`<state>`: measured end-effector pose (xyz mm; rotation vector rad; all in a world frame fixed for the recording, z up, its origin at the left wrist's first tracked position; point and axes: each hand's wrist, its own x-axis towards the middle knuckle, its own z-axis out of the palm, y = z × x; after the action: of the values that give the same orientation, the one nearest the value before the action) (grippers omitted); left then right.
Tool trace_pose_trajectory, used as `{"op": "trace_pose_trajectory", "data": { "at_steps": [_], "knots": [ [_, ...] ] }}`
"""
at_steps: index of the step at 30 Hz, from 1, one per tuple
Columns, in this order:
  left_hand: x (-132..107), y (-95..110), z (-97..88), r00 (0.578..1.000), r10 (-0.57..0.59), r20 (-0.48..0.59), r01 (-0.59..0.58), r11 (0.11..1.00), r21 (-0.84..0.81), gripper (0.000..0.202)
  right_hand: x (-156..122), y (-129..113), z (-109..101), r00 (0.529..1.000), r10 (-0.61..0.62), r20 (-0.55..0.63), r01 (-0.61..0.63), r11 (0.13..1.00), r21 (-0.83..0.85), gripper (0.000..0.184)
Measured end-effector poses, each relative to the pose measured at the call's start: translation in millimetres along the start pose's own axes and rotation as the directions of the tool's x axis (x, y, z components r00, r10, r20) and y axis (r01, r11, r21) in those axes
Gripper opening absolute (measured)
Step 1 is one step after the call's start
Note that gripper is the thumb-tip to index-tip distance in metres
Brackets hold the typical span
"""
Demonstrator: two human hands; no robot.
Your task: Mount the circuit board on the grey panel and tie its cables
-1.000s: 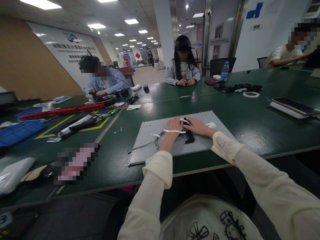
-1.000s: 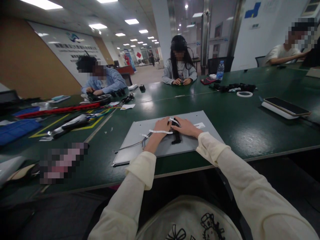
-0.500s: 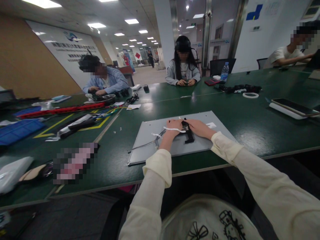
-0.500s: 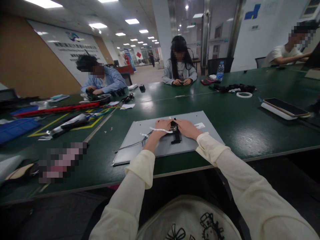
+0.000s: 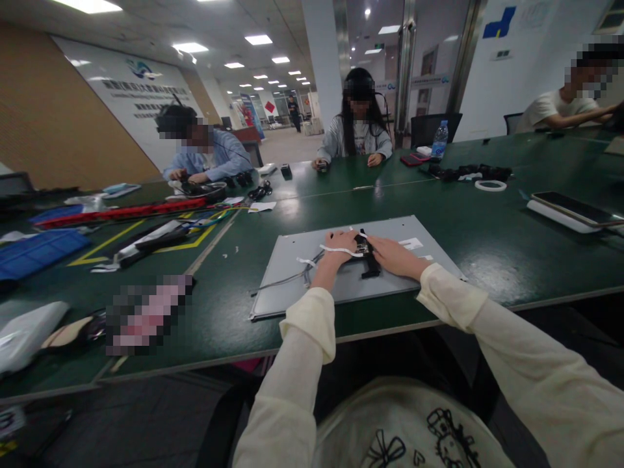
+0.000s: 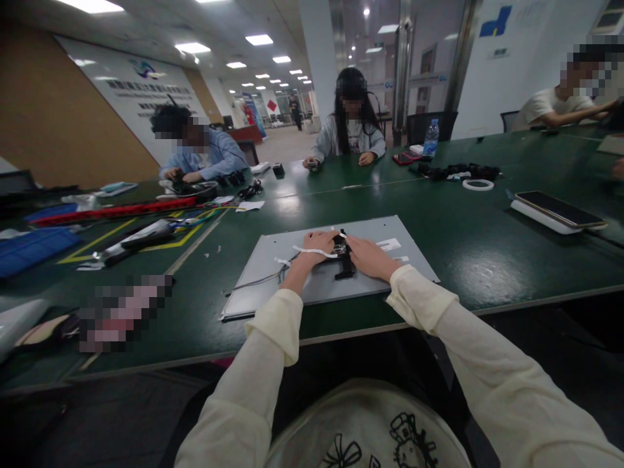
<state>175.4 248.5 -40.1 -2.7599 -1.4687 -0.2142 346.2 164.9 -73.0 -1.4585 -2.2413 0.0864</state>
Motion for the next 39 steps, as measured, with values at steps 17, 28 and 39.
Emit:
{"op": "trace_pose_trajectory", "data": {
  "at_steps": [17,28,39],
  "knots": [
    [0,-1,0.7,0.999,0.027,0.042,-0.029,0.998,0.056,0.043,-26,-18,-8,0.998,0.048,0.039,-0.044,0.994,-0.104,0.050],
    [-3,2,-0.8,1.000,0.023,-0.006,-0.023,0.999,0.028,0.041,-31,-19,-9,0.996,0.093,0.010,-0.092,0.995,-0.045,0.042],
    [-6,6,-4.7,0.997,-0.043,-0.060,0.046,0.998,0.043,0.033,9,-32,-43,0.980,0.170,-0.102,-0.158,0.981,0.115,0.028]
  ]
}}
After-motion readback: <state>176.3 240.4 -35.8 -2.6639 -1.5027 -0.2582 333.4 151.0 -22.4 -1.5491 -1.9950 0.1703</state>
